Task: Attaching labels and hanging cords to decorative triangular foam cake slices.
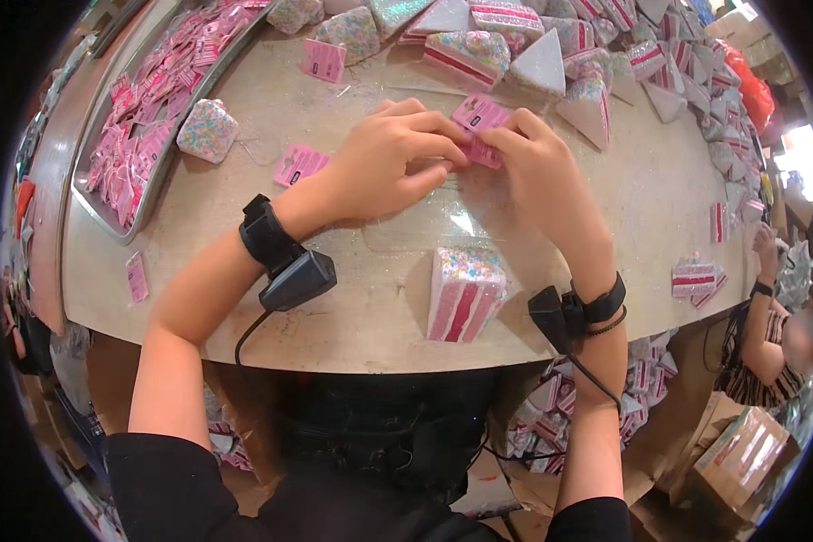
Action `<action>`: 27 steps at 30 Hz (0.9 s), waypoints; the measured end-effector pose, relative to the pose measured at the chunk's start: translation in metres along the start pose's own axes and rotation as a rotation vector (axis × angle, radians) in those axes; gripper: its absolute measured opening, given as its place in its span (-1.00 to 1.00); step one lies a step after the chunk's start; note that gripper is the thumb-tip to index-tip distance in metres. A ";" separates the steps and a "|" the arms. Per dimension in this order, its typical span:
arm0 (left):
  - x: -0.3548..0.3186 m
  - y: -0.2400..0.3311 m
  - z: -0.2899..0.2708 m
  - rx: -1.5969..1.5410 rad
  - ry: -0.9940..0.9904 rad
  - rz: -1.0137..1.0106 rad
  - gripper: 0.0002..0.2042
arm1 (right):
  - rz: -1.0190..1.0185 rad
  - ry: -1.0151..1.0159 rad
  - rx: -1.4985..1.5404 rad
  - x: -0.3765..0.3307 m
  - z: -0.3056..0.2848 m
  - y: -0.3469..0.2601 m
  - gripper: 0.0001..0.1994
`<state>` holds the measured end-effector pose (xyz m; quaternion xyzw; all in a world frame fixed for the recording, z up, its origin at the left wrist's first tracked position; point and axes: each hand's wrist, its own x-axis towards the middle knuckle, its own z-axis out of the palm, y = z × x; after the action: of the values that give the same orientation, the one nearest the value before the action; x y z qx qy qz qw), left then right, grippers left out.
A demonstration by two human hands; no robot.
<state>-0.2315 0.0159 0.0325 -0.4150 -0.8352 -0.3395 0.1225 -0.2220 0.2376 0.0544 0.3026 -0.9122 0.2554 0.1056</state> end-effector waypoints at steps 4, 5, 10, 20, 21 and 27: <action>0.001 -0.001 0.002 0.013 -0.015 0.007 -0.81 | -0.063 0.064 -0.115 0.002 0.011 -0.003 -0.76; -0.001 -0.001 0.002 0.022 -0.024 -0.016 -0.83 | -0.063 0.066 -0.111 0.002 0.012 -0.004 -0.76; -0.004 0.003 0.000 -0.004 -0.020 -0.028 -0.86 | 0.043 0.099 0.260 0.003 0.009 -0.010 -0.81; 0.004 0.005 0.008 -0.284 0.226 -0.054 -0.86 | 0.096 0.346 0.812 0.003 0.009 -0.006 -0.78; 0.006 0.005 0.011 -0.326 0.303 -0.024 -0.82 | -0.002 0.352 0.760 0.006 0.002 -0.006 -0.79; 0.004 -0.010 -0.009 -0.010 0.070 0.106 -0.69 | -0.022 0.239 0.888 0.021 0.017 0.004 -0.78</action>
<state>-0.2424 0.0083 0.0362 -0.4474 -0.8055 -0.3507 0.1674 -0.2421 0.2215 0.0459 0.2967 -0.6925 0.6535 0.0730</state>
